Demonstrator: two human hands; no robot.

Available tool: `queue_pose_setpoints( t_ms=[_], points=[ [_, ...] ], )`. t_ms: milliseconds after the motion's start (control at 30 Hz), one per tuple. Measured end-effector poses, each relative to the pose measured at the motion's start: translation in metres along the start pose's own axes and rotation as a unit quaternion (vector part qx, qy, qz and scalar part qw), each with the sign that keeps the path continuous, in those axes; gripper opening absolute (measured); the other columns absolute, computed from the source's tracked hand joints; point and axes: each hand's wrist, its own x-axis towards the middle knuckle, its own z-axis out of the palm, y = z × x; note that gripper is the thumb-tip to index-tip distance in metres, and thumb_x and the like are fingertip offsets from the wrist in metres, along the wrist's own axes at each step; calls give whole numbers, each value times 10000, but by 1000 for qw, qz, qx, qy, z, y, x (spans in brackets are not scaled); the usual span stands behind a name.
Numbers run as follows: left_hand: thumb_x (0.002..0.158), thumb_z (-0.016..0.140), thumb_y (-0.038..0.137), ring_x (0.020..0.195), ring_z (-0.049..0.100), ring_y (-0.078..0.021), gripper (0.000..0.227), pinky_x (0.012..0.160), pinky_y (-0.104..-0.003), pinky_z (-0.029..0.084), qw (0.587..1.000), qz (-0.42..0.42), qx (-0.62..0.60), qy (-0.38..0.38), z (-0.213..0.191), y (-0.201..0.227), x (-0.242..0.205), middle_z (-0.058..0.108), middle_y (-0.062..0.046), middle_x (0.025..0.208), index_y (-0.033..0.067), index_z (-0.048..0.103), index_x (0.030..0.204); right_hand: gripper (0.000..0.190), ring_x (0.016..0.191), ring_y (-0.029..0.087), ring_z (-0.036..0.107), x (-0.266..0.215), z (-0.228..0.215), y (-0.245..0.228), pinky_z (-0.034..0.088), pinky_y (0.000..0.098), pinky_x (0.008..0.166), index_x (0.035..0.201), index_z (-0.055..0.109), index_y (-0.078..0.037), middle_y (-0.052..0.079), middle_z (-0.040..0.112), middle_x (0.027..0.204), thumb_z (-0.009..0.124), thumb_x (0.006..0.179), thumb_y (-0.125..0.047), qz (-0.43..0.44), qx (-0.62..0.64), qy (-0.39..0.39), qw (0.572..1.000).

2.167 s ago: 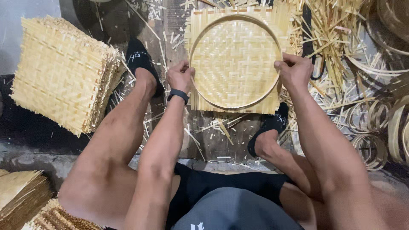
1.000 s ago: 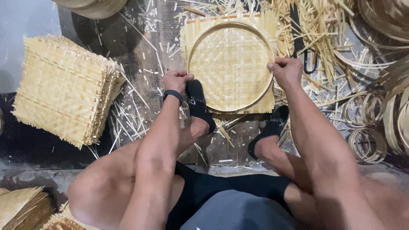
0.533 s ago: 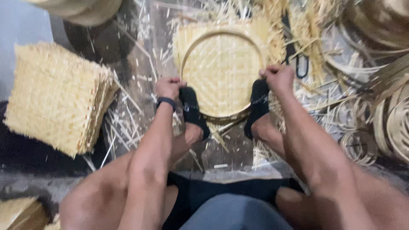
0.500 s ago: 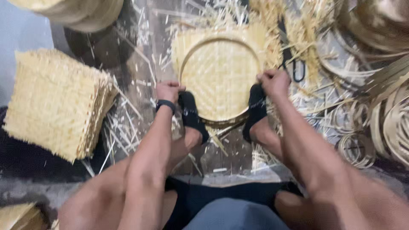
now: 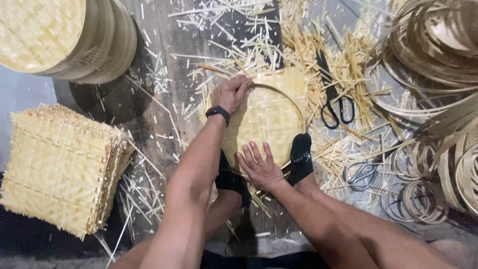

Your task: The person constructs a bamboo basket by fitting a circular frame onto a woven base, trimming excess material with shears, and assembling the components by hand.

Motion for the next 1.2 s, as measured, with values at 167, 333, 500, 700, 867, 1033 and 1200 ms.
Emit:
queue_pose_setpoints(
  t_ms=[167,333,500,700,867,1033,1200],
  points=[
    [949,619,449,1070,703,-216,322,923,-352,544,993,113,-14,29,-11,5,1,722,15,1198,299,757,1198,780,1368,403,374,28,-40,25,265,632,1110,1456,502,-106,226,443,1481,681,821,-521,28,180,-85,979],
    [1025,521,442,1065,666,-325,344,871,-434,517,965,237,75,85,-14,1,1,689,-79,1215,238,778,1129,263,948,249,621,96,-60,146,515,374,894,1243,641,-93,90,669,1009,500,1111,-271,278,302,-130,902],
    [1026,423,579,993,674,-370,492,865,-509,507,991,34,113,-55,-18,12,8,745,-123,1061,250,766,1157,227,888,383,690,125,-53,188,539,472,803,1181,738,-115,196,733,966,628,1051,-263,282,347,-18,894],
    [934,501,655,1010,711,-333,565,866,-454,536,995,46,-18,-84,0,-9,41,769,-143,1042,188,774,1096,248,857,445,642,130,-58,194,549,478,802,1160,731,-72,250,685,849,636,1057,-276,400,454,-87,792],
    [821,491,773,1036,654,-375,674,896,-470,487,994,-18,-7,-112,-6,1,38,728,-160,1100,259,783,1145,398,1081,472,645,89,-51,165,476,529,990,1109,699,0,276,696,1118,468,1142,-322,361,251,163,883],
    [833,485,796,989,707,-350,721,878,-461,522,990,-53,30,-130,-15,15,31,776,-154,1013,182,818,1013,649,1047,489,632,85,-11,173,473,543,955,1048,724,-2,291,698,1063,320,1065,-509,580,333,-49,742],
    [804,513,780,965,711,-335,696,867,-457,519,989,-66,28,-129,-16,19,33,782,-142,976,183,822,988,726,1058,499,630,79,28,193,467,540,956,1017,720,12,318,678,1076,304,1053,-582,599,346,-91,717]
  ],
)
